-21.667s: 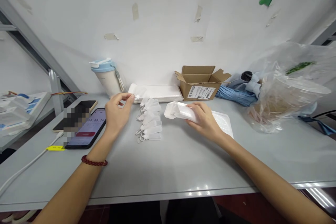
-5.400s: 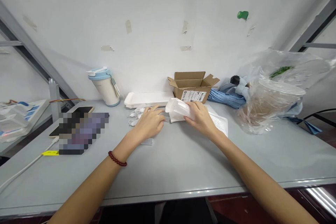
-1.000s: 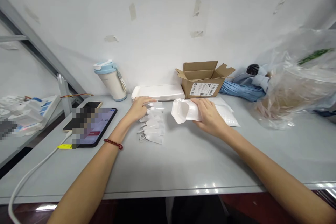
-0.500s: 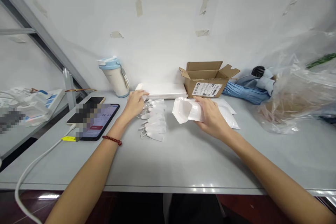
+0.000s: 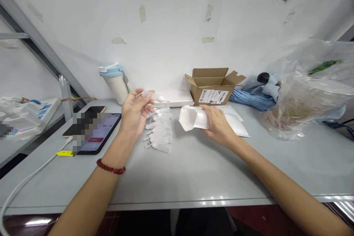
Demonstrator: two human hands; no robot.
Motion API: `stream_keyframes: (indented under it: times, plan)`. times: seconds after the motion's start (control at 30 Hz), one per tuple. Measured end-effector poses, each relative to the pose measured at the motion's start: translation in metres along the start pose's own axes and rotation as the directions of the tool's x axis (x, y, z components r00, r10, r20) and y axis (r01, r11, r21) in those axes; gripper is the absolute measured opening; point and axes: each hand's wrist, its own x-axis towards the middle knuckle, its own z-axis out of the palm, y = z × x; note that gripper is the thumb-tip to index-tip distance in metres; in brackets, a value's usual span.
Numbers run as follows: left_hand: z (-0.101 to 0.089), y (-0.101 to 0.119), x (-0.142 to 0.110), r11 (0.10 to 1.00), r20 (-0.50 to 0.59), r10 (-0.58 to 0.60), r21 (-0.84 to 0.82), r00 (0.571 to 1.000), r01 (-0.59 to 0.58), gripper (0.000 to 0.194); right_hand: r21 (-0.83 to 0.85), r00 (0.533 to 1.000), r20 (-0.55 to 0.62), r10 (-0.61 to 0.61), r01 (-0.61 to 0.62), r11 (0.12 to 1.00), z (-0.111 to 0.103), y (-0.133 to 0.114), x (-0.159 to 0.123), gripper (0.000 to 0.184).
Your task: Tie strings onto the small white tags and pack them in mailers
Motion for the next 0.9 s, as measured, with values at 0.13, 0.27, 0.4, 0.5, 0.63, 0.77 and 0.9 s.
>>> stream_keyframes:
  times: [0.13, 0.27, 0.4, 0.5, 0.63, 0.77, 0.9]
  plan:
    - [0.020, -0.008, -0.031, 0.962, 0.228, -0.017, 0.270, 0.973, -0.047, 0.023, -0.003, 0.999, 0.015, 0.030, -0.030, 1.000, 0.001, 0.006, 0.000, 0.060]
    - [0.029, -0.025, -0.046, 0.868, 0.340, -0.004, 0.469, 0.940, -0.166, 0.021, 0.010, 0.999, -0.018, 0.035, -0.035, 0.999, -0.001, 0.006, 0.000, 0.060]
    - [0.027, -0.025, -0.049, 0.826, 0.392, 0.059, 0.497, 0.918, -0.265, 0.027, 0.034, 0.999, -0.019, 0.028, -0.027, 0.999, -0.003, -0.001, -0.001, 0.056]
    - [0.026, -0.022, -0.050, 0.825, 0.333, 0.092, 0.502, 0.938, -0.259, 0.025, 0.047, 1.000, 0.001, 0.022, -0.022, 0.999, -0.005, -0.005, 0.000, 0.055]
    - [0.029, -0.024, -0.053, 0.830, 0.357, 0.093, 0.489, 0.930, -0.271, 0.017, 0.070, 0.999, -0.026, 0.022, -0.020, 0.997, -0.009, -0.005, 0.001, 0.053]
    - [0.033, -0.025, -0.057, 0.848, 0.362, 0.145, 0.434, 0.921, -0.304, 0.012, 0.082, 0.999, -0.033, -0.004, 0.006, 0.997, -0.009, -0.006, -0.001, 0.052]
    - [0.035, -0.018, -0.058, 0.834, 0.326, 0.221, 0.425, 0.919, -0.351, 0.012, 0.092, 0.994, -0.111, -0.013, 0.023, 0.996, -0.009, -0.008, -0.002, 0.048]
